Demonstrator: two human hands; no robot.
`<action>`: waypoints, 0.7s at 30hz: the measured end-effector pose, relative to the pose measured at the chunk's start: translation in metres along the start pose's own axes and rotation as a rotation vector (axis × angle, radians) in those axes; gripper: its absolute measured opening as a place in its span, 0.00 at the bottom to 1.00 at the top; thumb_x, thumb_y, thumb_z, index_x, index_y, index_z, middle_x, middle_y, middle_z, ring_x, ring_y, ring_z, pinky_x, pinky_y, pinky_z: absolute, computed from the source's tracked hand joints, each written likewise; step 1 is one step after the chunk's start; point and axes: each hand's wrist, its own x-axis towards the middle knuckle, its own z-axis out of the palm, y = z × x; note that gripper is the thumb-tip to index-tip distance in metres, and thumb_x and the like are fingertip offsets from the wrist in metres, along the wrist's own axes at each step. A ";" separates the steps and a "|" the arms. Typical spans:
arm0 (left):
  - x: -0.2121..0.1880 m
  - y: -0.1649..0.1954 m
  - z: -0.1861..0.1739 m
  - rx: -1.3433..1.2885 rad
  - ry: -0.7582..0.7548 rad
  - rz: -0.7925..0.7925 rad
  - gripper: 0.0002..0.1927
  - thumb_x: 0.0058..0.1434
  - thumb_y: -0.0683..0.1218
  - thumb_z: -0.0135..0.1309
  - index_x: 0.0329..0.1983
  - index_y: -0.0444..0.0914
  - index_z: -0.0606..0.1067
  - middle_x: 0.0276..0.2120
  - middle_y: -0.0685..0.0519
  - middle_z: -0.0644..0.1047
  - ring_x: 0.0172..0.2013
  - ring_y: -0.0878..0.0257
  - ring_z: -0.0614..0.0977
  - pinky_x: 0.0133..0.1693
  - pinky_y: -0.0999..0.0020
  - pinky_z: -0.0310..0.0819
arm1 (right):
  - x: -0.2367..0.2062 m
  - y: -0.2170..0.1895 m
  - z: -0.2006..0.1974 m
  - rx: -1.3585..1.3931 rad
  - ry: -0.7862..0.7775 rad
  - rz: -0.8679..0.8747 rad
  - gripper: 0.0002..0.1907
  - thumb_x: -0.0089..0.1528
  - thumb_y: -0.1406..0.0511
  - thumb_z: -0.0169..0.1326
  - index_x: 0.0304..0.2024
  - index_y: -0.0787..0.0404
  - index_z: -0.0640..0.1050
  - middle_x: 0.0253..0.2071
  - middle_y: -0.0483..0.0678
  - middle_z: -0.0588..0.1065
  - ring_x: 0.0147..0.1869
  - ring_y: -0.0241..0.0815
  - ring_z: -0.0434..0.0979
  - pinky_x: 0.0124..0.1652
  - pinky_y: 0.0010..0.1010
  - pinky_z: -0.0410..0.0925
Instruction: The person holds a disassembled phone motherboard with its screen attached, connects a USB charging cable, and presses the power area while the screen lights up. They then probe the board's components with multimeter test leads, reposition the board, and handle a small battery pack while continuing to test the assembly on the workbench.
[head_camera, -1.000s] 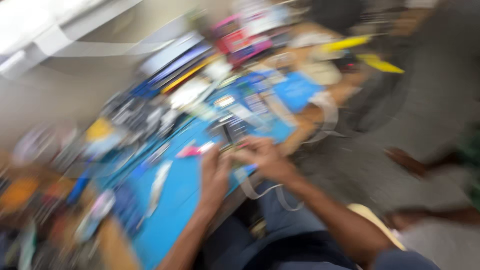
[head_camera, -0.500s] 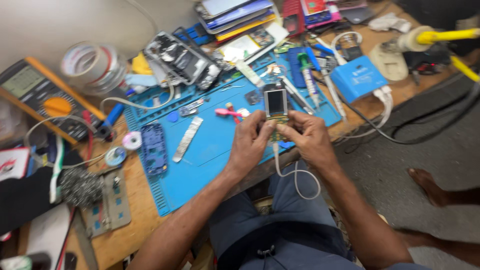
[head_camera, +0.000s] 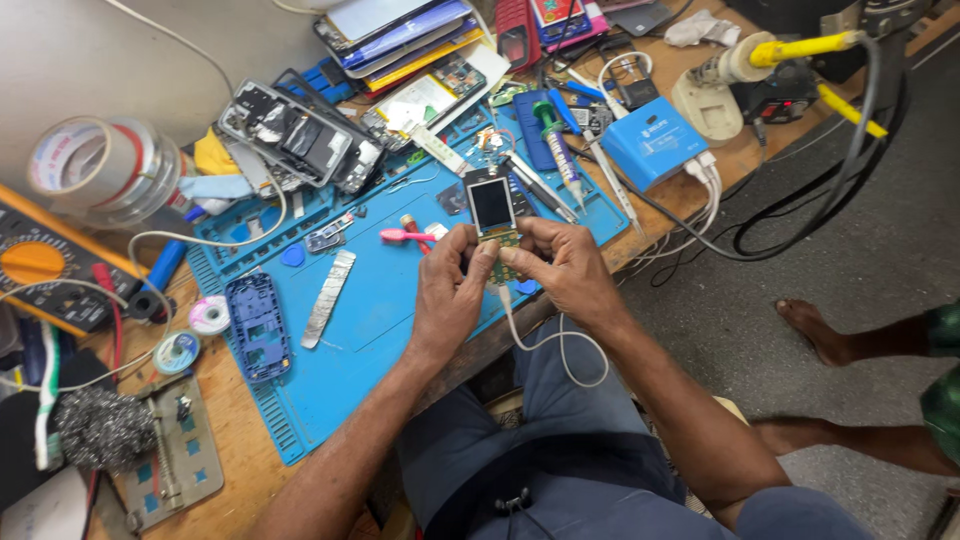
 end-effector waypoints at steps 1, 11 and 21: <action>0.000 0.000 0.000 0.006 0.003 0.016 0.08 0.70 0.45 0.54 0.38 0.34 0.75 0.22 0.60 0.68 0.25 0.72 0.66 0.26 0.71 0.59 | 0.001 0.002 0.000 -0.005 -0.004 -0.001 0.16 0.63 0.64 0.60 0.51 0.66 0.81 0.25 0.37 0.71 0.29 0.25 0.68 0.30 0.21 0.64; 0.002 -0.003 0.000 0.067 0.015 -0.016 0.08 0.68 0.44 0.53 0.39 0.33 0.76 0.21 0.56 0.68 0.25 0.70 0.66 0.26 0.68 0.60 | 0.006 0.020 -0.002 0.041 -0.017 -0.031 0.10 0.65 0.66 0.61 0.42 0.70 0.79 0.28 0.40 0.73 0.31 0.27 0.70 0.30 0.24 0.65; 0.004 -0.018 0.004 -0.006 -0.004 -0.158 0.08 0.70 0.44 0.53 0.40 0.32 0.75 0.27 0.54 0.71 0.28 0.71 0.66 0.28 0.72 0.58 | 0.005 0.008 -0.004 0.032 -0.020 -0.055 0.16 0.64 0.66 0.59 0.53 0.69 0.81 0.25 0.38 0.70 0.30 0.25 0.66 0.29 0.24 0.62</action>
